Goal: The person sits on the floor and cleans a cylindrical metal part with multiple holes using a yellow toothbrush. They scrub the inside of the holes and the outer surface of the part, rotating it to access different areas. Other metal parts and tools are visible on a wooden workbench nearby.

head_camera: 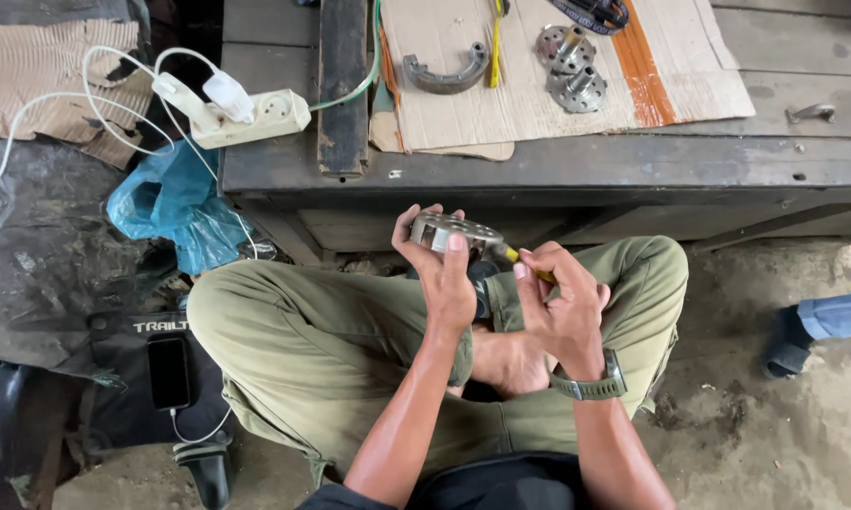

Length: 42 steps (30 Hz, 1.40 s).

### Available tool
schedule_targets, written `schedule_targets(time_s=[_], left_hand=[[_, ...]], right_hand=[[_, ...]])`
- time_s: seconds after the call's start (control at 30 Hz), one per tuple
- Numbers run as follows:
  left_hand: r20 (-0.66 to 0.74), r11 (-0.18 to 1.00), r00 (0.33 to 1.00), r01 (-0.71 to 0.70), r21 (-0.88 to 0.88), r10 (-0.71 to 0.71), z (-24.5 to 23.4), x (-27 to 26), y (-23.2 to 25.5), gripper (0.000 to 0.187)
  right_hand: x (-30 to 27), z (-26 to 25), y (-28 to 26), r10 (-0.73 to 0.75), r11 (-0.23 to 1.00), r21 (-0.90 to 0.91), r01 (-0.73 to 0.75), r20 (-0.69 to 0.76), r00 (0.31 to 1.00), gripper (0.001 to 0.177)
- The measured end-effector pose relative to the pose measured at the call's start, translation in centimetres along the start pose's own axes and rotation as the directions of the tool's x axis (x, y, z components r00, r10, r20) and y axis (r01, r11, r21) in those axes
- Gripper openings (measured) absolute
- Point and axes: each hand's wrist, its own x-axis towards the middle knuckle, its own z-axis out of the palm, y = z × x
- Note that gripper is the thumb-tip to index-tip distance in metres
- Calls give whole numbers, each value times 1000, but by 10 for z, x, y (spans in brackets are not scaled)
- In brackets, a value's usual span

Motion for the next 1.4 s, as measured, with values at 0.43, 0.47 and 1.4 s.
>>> schedule_targets(time_s=[0.43, 0.47, 1.4], left_hand=[[36, 999, 999, 27, 34, -28, -12, 6, -13, 71], [30, 999, 999, 44, -12, -43, -10, 6, -9, 71], [88, 993, 992, 86, 80, -93, -12, 6, 6, 64]], right_hand=[[-2, 2, 16, -133, 991, 2, 134, 69, 989, 3], [-1, 1, 18, -148, 989, 12, 147, 77, 986, 2], [7, -6, 20, -271, 955, -79, 287, 171, 947, 5]])
